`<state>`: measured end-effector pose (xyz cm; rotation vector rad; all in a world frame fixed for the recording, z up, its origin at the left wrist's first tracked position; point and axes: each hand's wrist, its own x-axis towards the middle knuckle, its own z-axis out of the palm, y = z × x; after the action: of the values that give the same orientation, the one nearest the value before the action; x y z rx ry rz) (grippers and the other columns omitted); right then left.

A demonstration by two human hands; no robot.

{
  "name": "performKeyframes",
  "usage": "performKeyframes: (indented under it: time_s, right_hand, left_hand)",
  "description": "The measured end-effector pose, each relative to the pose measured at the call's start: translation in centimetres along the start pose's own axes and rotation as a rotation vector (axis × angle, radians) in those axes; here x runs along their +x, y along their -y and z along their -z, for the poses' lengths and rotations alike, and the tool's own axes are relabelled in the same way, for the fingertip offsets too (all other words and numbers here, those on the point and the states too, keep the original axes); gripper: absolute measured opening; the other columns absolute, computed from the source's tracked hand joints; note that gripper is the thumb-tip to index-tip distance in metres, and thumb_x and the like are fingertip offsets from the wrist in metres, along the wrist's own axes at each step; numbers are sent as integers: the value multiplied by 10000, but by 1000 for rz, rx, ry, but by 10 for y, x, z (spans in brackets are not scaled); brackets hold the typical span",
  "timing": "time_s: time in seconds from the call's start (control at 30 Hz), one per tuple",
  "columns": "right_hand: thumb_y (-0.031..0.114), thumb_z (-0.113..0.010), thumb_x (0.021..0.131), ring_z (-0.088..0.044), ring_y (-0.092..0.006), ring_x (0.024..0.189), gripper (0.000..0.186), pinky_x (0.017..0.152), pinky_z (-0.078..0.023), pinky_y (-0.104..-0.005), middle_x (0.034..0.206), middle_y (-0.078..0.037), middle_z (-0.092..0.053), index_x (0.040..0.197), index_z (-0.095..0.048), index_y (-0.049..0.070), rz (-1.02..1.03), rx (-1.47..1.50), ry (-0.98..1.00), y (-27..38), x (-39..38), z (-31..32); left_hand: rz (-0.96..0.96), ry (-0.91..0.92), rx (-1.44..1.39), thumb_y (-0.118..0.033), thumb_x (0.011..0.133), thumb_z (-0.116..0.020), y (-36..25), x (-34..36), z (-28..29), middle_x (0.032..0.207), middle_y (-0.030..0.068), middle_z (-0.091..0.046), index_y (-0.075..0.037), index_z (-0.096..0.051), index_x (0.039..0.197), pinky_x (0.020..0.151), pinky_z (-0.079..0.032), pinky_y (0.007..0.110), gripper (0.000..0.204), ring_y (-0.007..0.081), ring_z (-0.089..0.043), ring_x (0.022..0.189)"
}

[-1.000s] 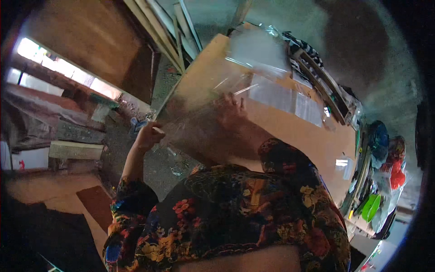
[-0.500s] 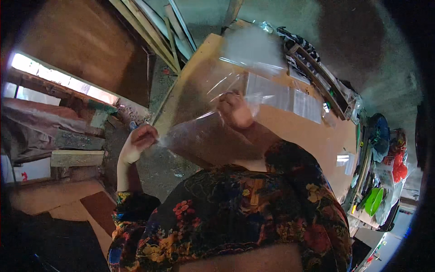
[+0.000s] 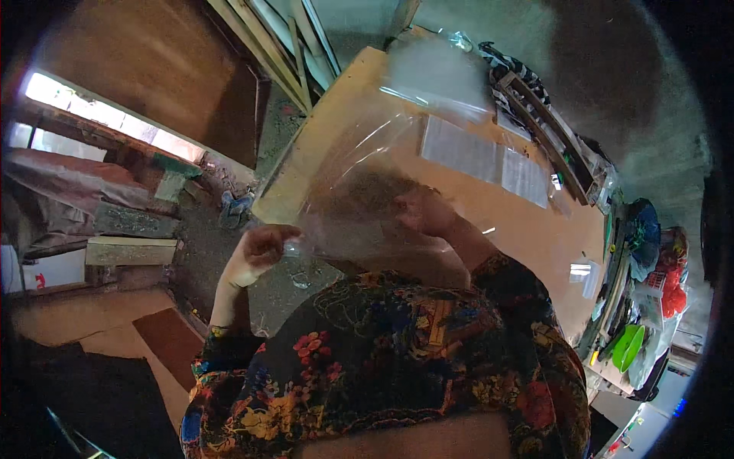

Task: The person organizes and handles several small plastic sleeves on a workspace by hand, flattening them and stacking them together.

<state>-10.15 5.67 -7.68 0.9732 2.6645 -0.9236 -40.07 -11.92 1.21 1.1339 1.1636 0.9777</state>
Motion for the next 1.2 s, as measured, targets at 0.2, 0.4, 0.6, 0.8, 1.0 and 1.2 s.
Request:
performKeyframes:
  time_s: [0.2, 0.4, 0.6, 0.8, 1.0, 1.2]
  right_hand:
    - [375, -617, 734, -454, -316, 1095, 681, 919, -351, -419, 1170, -170, -484, 1290, -338, 98, 422, 375, -159, 48, -7, -2]
    - [203, -670, 728, -531, -170, 873, 613, 750, -433, -304, 957, -86, -571, 1259, -390, 79, 406, 848, 634, 80, -5, 37]
    - [152, -674, 728, -497, -108, 845, 246, 723, -418, -263, 928, -33, -556, 924, -567, 50, 195, 764, 880, 35, -20, 37]
    - [79, -643, 738, -497, -102, 754, 354, 671, -416, -238, 914, -25, -572, 1052, -483, 52, 238, 1021, 707, 40, -35, 60]
    - [87, -638, 719, -501, -102, 720, 434, 641, -424, -256, 845, -28, -575, 1113, -460, 52, 179, 765, 618, 36, -28, 75]
    - [143, -566, 731, -569, -300, 769, 269, 668, -448, -372, 826, -156, -586, 975, -563, 30, 299, -241, -206, 55, 78, 101]
  left_hand:
    - [-161, 136, -8, 55, 662, -459, -18, 3, -27, 1098, 163, -546, -31, -503, 725, 804, -406, 337, 116, 234, -533, 959]
    - [-233, 214, 193, 99, 665, -437, -54, 13, -43, 1040, 141, -578, -39, -508, 778, 775, -419, 301, 192, 210, -545, 937]
    - [-196, 137, -58, 18, 750, -451, -42, -6, -41, 1013, 158, -567, -66, -501, 791, 778, -432, 371, 106, 251, -563, 877]
    - [-278, 109, 7, 48, 753, -506, -17, -8, -30, 1025, 135, -559, -45, -510, 838, 740, -418, 275, 126, 200, -543, 909]
    - [-173, 52, -208, 7, 803, -467, -12, -15, -21, 1050, 146, -550, -56, -490, 893, 695, -422, 244, 112, 160, -556, 845]
    - [-56, -199, -359, -67, 851, -465, 29, -3, -4, 1024, 133, -552, -53, -467, 917, 631, -483, 266, 67, 137, -570, 728]
